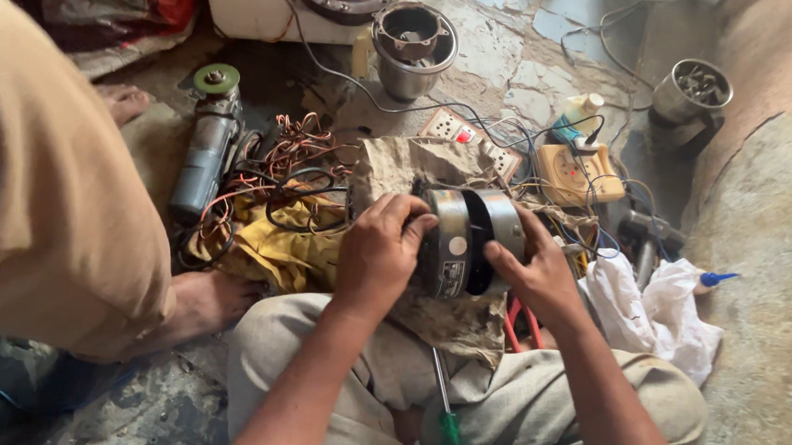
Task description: The person disassembles an electric motor, removes a stuck component using a hammer, and reassembles the motor housing. They use pliers and a screwdriver to manipulate internal parts and secure the casing.
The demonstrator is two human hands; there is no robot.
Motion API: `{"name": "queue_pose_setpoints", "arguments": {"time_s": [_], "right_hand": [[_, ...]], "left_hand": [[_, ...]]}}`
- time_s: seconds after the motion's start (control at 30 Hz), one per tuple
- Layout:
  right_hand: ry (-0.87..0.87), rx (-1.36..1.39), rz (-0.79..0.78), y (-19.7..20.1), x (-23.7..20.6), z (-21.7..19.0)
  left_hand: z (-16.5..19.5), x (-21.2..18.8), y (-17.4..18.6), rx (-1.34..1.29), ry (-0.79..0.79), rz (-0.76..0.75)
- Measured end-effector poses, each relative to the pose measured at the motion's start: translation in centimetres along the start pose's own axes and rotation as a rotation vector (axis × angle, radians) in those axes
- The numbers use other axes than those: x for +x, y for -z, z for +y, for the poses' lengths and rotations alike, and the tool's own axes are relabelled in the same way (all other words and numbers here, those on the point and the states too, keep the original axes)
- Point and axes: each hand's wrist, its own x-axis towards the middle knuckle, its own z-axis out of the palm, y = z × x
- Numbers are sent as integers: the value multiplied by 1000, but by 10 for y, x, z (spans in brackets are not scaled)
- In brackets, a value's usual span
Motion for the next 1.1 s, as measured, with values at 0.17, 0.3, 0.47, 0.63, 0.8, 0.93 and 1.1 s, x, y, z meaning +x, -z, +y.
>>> {"name": "queue_pose_setpoints", "arguments": {"time_s": [0.17,0.3,0.47,0.63,0.8,0.93,1.1], "right_hand": [[-122,310,-315,31,10,32],[-83,339,-539,49,34,52],[-239,497,-727,59,50,62],[-168,527,-677,55,45,61],[-72,432,-528,37,36,50],[-79,469,-471,28,32,47],[-78,493,-495,27,32,52]], "left_hand": [[6,2,13,55,-123,-101],[11,2,7,136,-133,-116],[6,-1,-11,145,-43,-109],[-4,-3,-23,177,96,-64],[-9,6,-21,41,166,-63],[-7,14,-16,85,190,-85],[-10,18,-11,53,155,-160]]}}
